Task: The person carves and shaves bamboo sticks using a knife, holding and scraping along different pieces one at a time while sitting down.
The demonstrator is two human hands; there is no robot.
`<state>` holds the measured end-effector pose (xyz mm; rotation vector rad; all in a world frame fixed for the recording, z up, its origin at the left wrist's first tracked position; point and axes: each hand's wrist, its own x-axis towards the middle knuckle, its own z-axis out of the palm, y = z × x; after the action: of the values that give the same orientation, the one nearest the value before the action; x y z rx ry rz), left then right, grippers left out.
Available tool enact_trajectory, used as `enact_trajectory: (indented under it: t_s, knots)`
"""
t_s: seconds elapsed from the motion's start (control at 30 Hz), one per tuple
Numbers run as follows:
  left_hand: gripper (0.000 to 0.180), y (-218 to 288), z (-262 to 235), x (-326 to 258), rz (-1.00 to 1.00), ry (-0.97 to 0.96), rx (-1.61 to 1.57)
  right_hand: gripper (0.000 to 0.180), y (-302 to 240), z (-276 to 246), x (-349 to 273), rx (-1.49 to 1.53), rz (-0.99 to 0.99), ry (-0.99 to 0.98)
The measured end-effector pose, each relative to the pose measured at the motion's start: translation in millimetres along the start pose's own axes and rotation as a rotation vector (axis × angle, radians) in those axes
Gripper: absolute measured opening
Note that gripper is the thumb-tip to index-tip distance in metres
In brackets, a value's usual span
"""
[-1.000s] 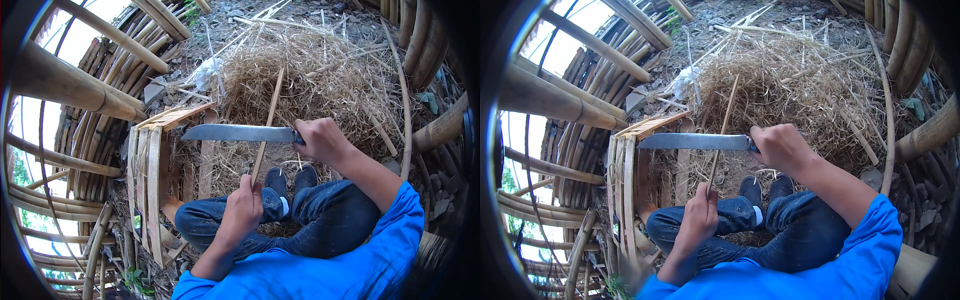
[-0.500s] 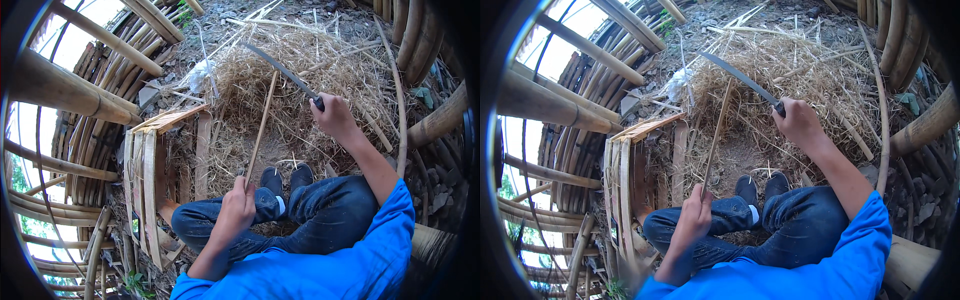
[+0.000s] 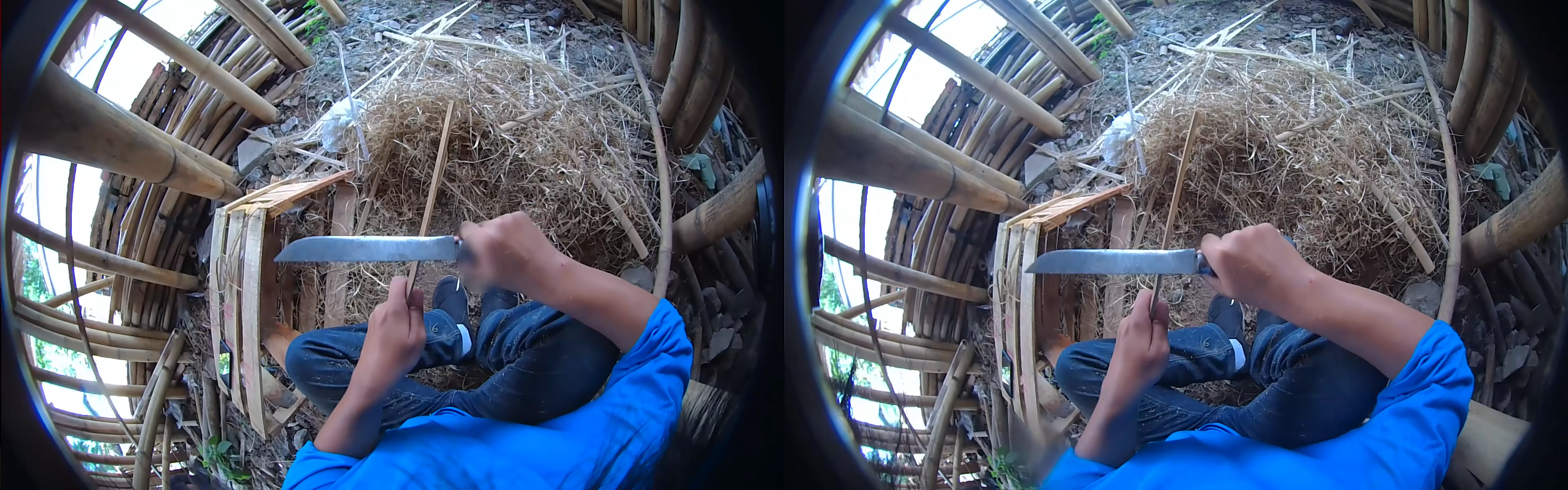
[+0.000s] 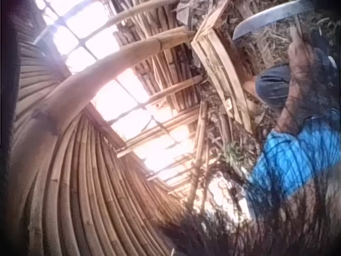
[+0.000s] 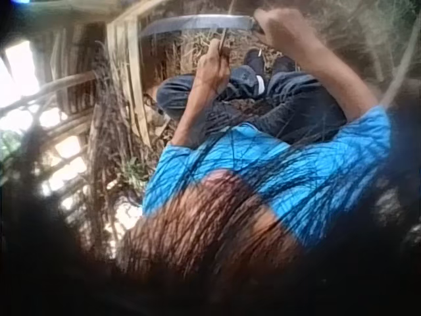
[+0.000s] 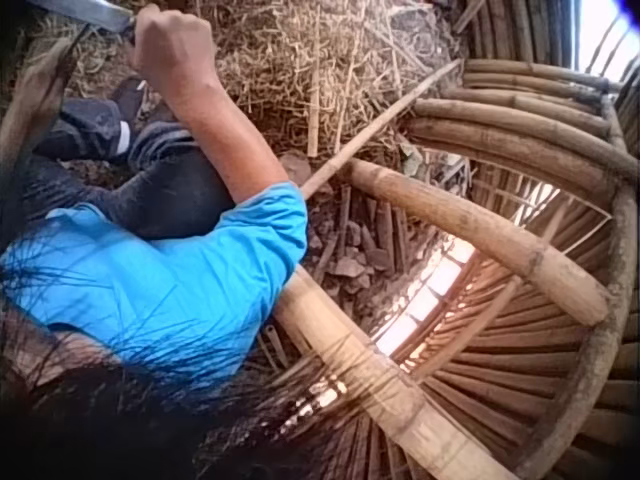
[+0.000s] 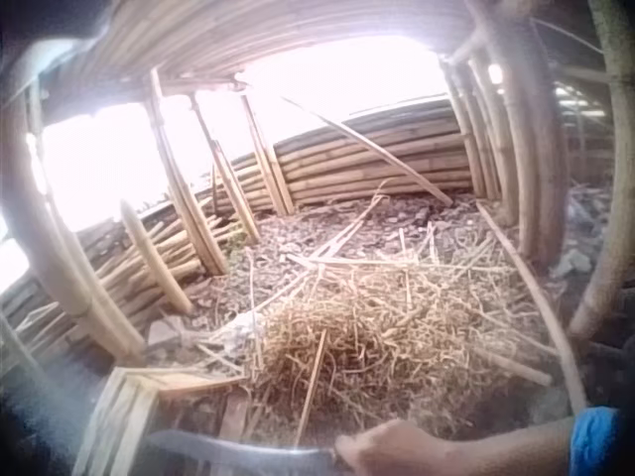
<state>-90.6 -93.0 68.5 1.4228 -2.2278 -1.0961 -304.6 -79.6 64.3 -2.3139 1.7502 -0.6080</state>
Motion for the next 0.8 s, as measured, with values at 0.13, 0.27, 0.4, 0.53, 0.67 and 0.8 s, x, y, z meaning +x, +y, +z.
enact_trajectory:
  t_s: [0.13, 0.27, 0.4, 0.53, 0.67, 0.8]
  knots:
    - [0.015, 2.1, -1.1, -1.6, 0.020, 0.012, 0.031, 0.020, 17.0, 3.4, 6.4, 0.076, 0.101, 0.163]
    - [0.018, -8.3, 8.4, -2.6, 0.020, 0.008, 0.029, 0.018, 35.2, 10.1, 1.6, 0.032, 0.169, 0.151]
    - [0.018, -5.7, 7.9, -4.3, 0.004, 0.014, 0.024, 0.020, 38.5, 9.1, 7.8, -0.041, 0.112, 0.167]
    - [0.017, -9.0, 13.6, -7.9, -0.040, -0.088, -0.027, 0.018, 74.4, 2.4, 9.8, 0.047, 0.427, 0.211]
    - [0.018, -24.4, 21.4, -13.5, -0.028, -0.162, -0.069, 0.021, 77.1, 8.3, -5.1, -0.090, 0.438, 0.265]
    - [0.020, -13.7, 13.3, -15.5, -0.070, -0.149, -0.076, 0.023, 86.7, 1.5, 1.7, -0.020, 0.538, 0.271]
